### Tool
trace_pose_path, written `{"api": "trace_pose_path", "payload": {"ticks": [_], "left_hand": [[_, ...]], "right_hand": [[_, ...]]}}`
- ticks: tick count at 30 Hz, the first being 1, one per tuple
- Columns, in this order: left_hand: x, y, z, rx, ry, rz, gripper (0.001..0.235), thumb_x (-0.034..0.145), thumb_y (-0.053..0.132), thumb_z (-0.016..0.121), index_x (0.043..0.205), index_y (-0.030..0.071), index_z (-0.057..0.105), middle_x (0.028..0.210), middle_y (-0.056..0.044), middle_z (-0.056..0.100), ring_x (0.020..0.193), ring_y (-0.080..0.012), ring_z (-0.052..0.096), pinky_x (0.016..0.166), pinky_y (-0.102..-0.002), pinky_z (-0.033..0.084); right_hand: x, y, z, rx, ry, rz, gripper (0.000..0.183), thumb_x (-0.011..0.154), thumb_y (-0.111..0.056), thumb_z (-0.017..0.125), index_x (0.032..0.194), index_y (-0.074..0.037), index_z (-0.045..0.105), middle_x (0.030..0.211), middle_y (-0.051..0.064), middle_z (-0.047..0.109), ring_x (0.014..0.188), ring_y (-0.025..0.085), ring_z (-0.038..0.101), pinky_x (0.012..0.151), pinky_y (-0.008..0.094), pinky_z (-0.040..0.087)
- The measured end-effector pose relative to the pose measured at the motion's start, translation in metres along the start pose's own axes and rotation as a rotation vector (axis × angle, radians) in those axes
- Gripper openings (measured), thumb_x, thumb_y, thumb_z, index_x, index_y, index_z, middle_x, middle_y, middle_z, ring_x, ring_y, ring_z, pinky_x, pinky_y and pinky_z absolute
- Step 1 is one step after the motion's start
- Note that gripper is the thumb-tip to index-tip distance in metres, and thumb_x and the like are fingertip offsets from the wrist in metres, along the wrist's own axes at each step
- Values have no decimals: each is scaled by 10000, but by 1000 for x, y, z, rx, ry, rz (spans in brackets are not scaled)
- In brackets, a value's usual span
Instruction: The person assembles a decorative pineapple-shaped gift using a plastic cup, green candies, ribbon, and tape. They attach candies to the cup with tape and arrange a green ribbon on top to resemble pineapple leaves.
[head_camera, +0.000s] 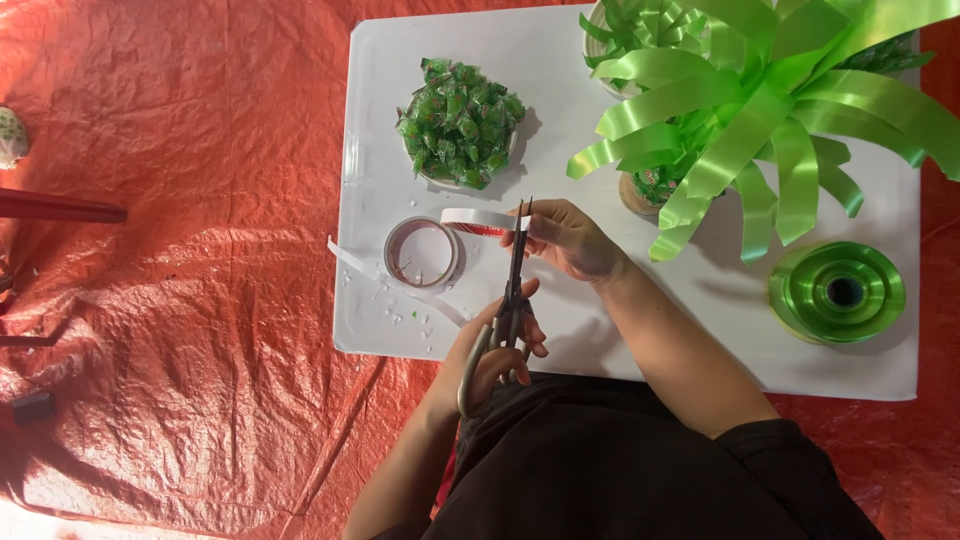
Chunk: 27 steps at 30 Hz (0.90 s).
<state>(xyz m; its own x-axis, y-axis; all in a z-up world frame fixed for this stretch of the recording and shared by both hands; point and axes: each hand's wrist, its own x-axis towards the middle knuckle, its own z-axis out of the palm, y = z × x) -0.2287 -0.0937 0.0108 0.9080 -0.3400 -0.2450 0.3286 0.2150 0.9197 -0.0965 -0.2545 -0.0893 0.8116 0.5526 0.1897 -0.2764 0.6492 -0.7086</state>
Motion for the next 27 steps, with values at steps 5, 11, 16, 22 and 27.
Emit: {"api": "trace_pose_path", "payload": {"ticks": [5,11,16,22,27], "left_hand": [[1,1,4,-44,18,-27,811,697,-22,531,1502,-66,445,888,-198,653,744,-278,710,433,-261,521],[2,-4,5,-64,19,-30,757,766,0,543,1514,-46,439,904,-175,648,673,-241,707,420,-251,496],[-1,-7,6,-36,11,-31,697,803,24,532,1492,-60,464,853,-174,647,573,-225,679,394,-267,468],[1,-20,-1,60,21,-41,583,774,20,500,1341,-91,580,584,-107,579,484,-196,593,431,-267,453],[0,2,7,59,34,-82,441,772,24,481,1164,-84,651,474,-78,506,410,-162,494,407,-239,396]], "right_hand": [[0,-4,3,-3,-3,-30,316,1035,-247,592,1063,55,682,743,58,546,707,128,527,796,360,515],[3,-6,6,-54,-55,-71,370,1033,-265,582,996,86,694,696,65,495,696,138,484,796,348,482],[3,-6,6,-71,-50,-96,371,1026,-267,591,980,87,694,678,70,481,696,160,481,784,356,471],[3,-8,5,-66,-53,-84,363,1016,-277,610,998,70,719,711,87,552,721,151,527,768,321,473],[4,-10,4,-68,-69,-78,367,1019,-275,596,984,69,719,692,69,520,711,153,502,762,325,455]]}}
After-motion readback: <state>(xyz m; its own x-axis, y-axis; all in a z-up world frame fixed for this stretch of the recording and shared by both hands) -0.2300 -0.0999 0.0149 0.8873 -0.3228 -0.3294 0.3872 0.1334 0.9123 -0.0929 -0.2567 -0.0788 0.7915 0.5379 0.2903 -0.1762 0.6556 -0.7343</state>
